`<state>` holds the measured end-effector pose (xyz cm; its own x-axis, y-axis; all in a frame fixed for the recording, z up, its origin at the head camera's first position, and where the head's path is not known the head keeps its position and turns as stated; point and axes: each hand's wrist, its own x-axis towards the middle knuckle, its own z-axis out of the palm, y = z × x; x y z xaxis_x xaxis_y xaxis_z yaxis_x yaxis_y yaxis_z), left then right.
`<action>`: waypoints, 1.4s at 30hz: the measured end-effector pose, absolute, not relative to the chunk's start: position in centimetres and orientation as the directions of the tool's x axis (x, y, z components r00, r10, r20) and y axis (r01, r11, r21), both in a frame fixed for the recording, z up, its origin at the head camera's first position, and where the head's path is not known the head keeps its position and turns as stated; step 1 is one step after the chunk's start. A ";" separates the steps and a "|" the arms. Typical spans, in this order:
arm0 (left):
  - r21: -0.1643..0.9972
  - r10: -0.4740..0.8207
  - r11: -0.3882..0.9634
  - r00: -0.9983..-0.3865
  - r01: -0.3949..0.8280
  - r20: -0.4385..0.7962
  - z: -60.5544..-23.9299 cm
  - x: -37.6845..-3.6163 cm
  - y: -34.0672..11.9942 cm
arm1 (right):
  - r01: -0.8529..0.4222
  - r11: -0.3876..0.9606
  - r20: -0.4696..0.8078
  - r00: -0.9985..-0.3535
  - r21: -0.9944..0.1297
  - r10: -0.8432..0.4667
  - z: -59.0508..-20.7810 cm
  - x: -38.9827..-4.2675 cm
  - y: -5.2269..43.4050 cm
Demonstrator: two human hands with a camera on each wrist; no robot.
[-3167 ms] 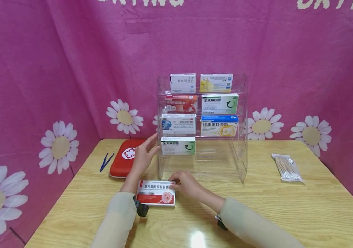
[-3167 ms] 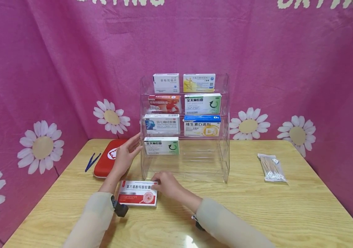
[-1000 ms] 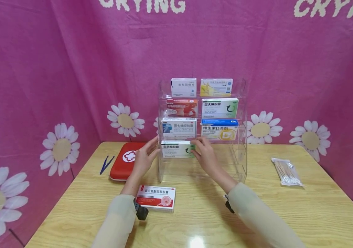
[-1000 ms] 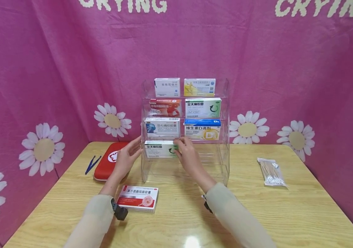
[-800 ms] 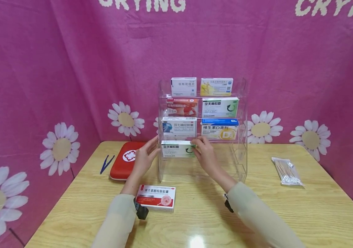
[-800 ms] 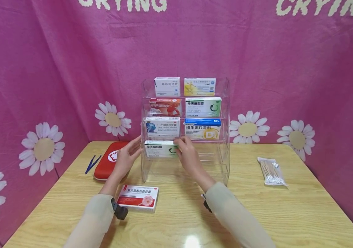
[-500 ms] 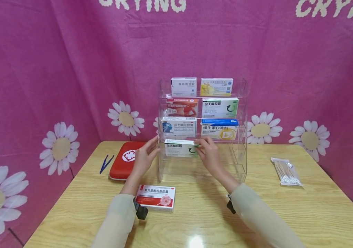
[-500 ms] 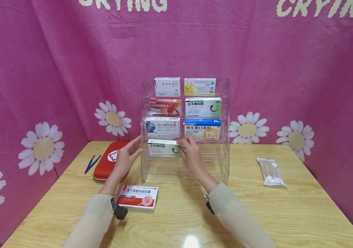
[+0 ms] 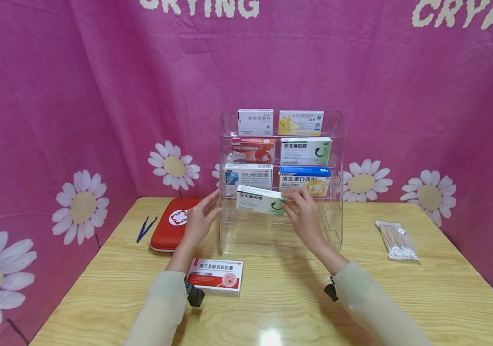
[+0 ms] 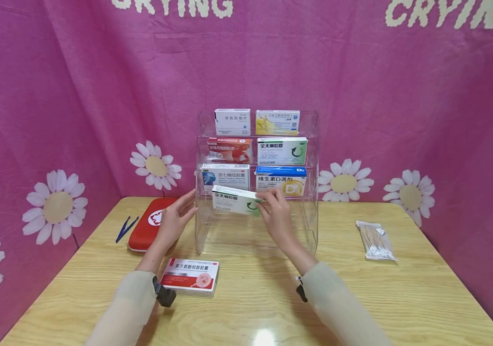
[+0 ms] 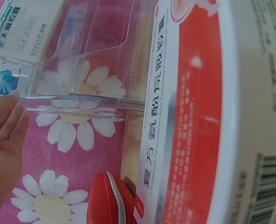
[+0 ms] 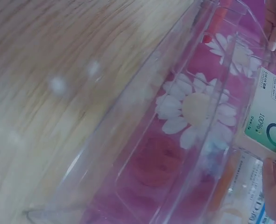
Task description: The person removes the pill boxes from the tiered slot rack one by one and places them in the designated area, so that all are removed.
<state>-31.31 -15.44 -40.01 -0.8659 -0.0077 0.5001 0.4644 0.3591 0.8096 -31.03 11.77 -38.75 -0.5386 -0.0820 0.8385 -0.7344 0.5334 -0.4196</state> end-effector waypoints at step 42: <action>0.807 0.005 0.372 -0.871 0.458 0.492 -39.8 -31.2 -15.4 | -0.444 0.536 0.233 -0.879 -0.718 -0.417 -43.3 -24.2 17.1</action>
<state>-31.20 -15.41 -39.80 -0.8705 0.0053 0.4921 0.4585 0.3721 0.8071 -24.18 17.07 -43.29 -0.8787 -0.4168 0.2328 -0.4445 0.5361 -0.7176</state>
